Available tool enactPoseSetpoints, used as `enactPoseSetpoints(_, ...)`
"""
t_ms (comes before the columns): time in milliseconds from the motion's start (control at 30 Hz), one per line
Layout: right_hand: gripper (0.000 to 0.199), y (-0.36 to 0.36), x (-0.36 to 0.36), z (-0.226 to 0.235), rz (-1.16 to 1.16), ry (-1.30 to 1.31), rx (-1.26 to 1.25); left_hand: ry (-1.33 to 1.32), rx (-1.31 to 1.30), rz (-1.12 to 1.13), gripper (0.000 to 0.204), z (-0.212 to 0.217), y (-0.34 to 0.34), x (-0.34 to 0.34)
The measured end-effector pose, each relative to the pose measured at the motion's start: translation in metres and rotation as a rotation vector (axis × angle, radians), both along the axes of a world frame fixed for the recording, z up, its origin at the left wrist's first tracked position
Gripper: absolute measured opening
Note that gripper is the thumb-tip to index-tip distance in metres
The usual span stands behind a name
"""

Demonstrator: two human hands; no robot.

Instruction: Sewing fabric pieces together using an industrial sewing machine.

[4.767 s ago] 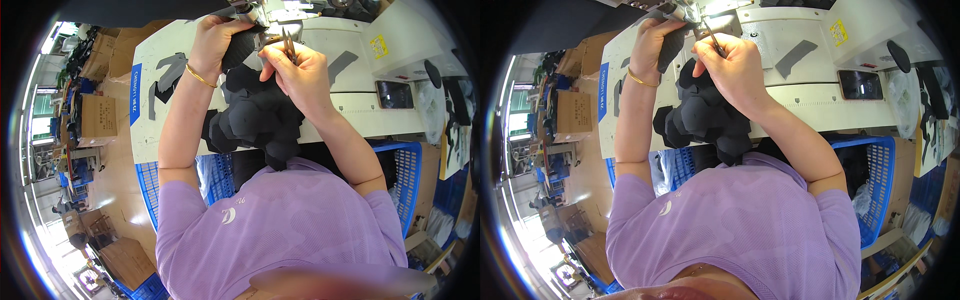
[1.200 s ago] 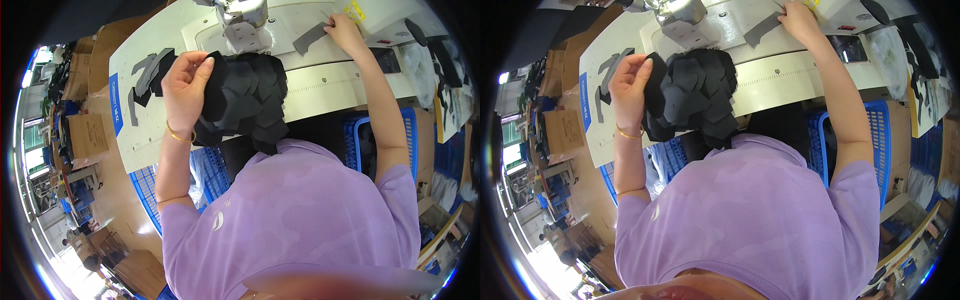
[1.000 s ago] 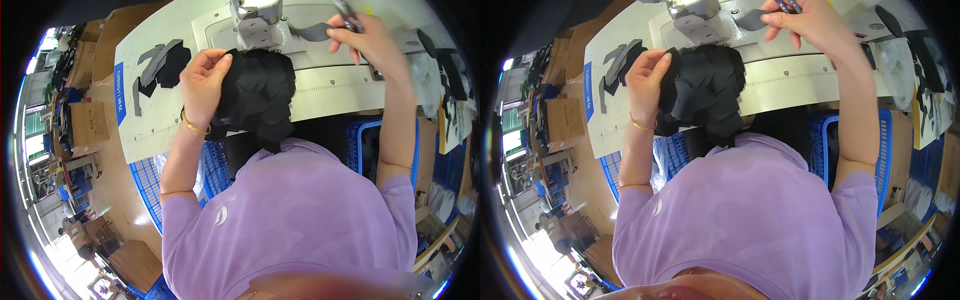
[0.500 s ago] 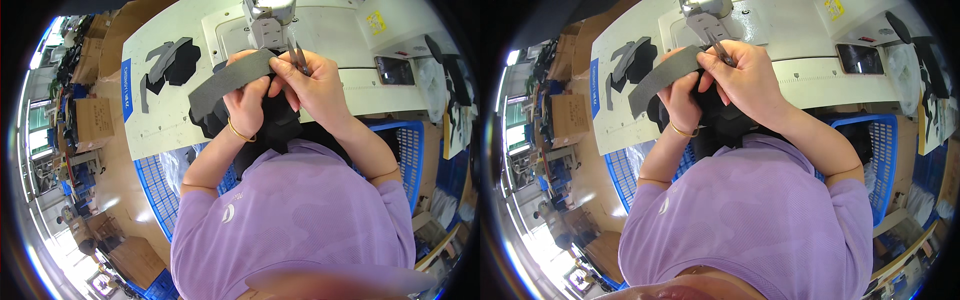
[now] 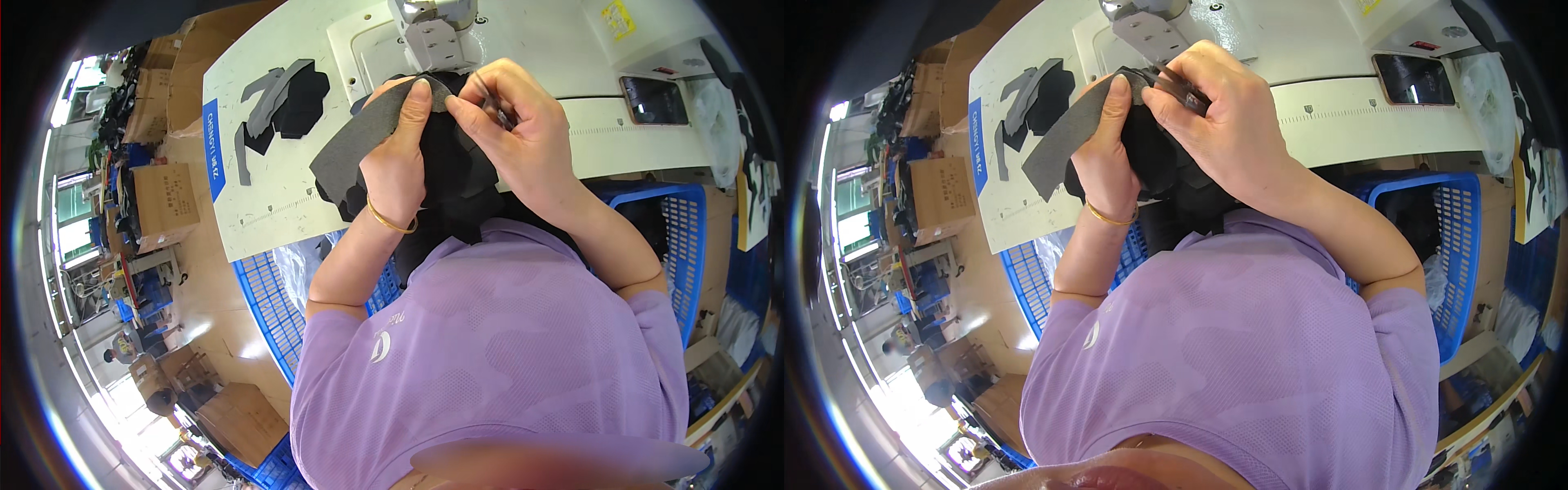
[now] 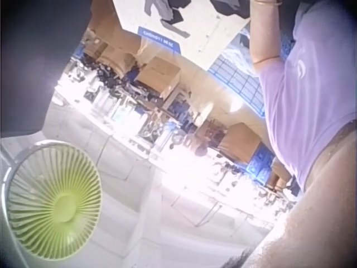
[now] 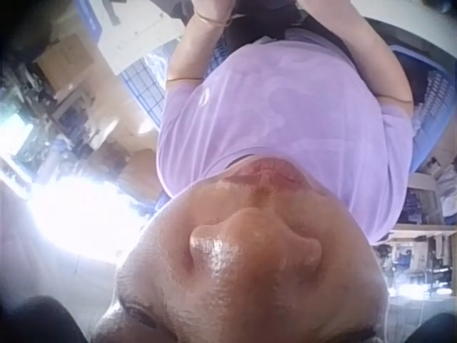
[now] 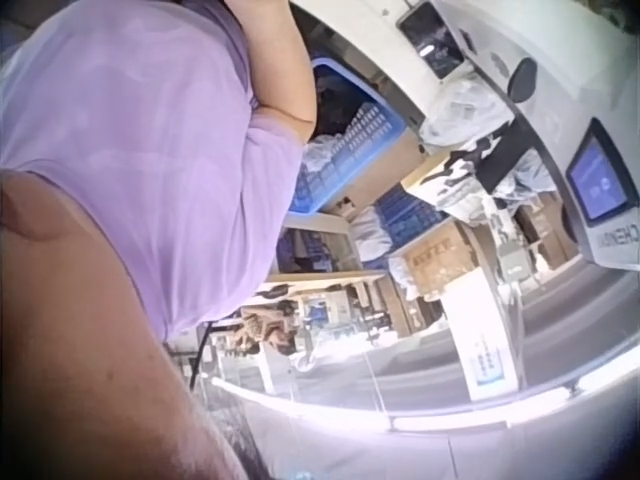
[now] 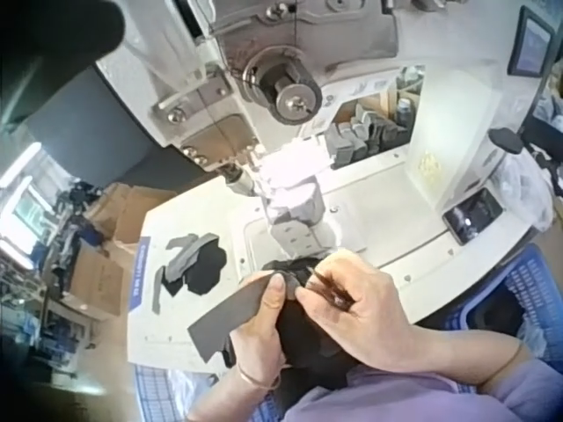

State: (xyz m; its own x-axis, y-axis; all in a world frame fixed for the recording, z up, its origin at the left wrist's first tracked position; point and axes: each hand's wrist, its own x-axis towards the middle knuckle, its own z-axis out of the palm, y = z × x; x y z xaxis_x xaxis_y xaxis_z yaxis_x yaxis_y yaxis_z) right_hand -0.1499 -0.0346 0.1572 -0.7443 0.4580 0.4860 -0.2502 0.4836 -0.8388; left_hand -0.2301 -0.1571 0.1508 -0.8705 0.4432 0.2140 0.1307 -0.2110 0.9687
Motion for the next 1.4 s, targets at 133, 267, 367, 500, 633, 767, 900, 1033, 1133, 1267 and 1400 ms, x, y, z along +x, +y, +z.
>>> enactPoseSetpoints(133,0.016,-0.004,0.005,0.013,0.088,-0.179,-0.385,-0.186,0.087,-0.043,0.02,0.007,0.0,0.003)
enactPoseSetpoints(267,0.014,-0.003,0.004,0.012,0.211,-0.178,-0.611,-0.161,0.034,-0.048,0.021,0.008,-0.002,0.002)
enactPoseSetpoints(367,0.013,-0.005,0.005,0.012,0.201,-0.175,-0.604,-0.181,-0.024,-0.042,0.018,0.009,-0.001,0.002)
enactPoseSetpoints(500,0.012,-0.006,0.007,0.012,0.168,-0.164,-0.565,-0.193,0.107,-0.057,0.015,0.006,0.001,0.0)
enactPoseSetpoints(633,0.012,-0.006,0.005,0.012,0.156,-0.163,-0.541,-0.204,0.09,-0.033,0.014,0.009,0.003,0.001)
enactPoseSetpoints(767,0.012,-0.005,0.008,0.014,0.174,-0.187,-0.543,-0.208,0.045,0.013,0.013,0.01,0.002,0.0)
enactPoseSetpoints(900,0.015,-0.004,0.013,0.013,0.208,-0.224,-0.644,-0.181,0.078,0.057,0.014,0.009,0.002,-0.001)
enactPoseSetpoints(1033,0.016,-0.009,0.012,0.009,0.194,-0.14,-0.555,-0.186,0.053,0.054,0.014,0.008,0.001,0.0)
enactPoseSetpoints(1133,0.018,-0.01,0.012,0.01,0.154,-0.143,-0.478,-0.197,0.083,0.058,0.013,0.01,0.002,0.002)
enactPoseSetpoints(1267,0.017,-0.006,0.011,0.011,0.099,-0.157,-0.239,-0.204,0.131,0.053,0.011,0.014,0.003,0.004)
enactPoseSetpoints(1400,0.015,-0.006,0.008,0.013,0.099,-0.148,-0.22,-0.297,0.171,0.03,0.008,0.015,0.005,0.001)
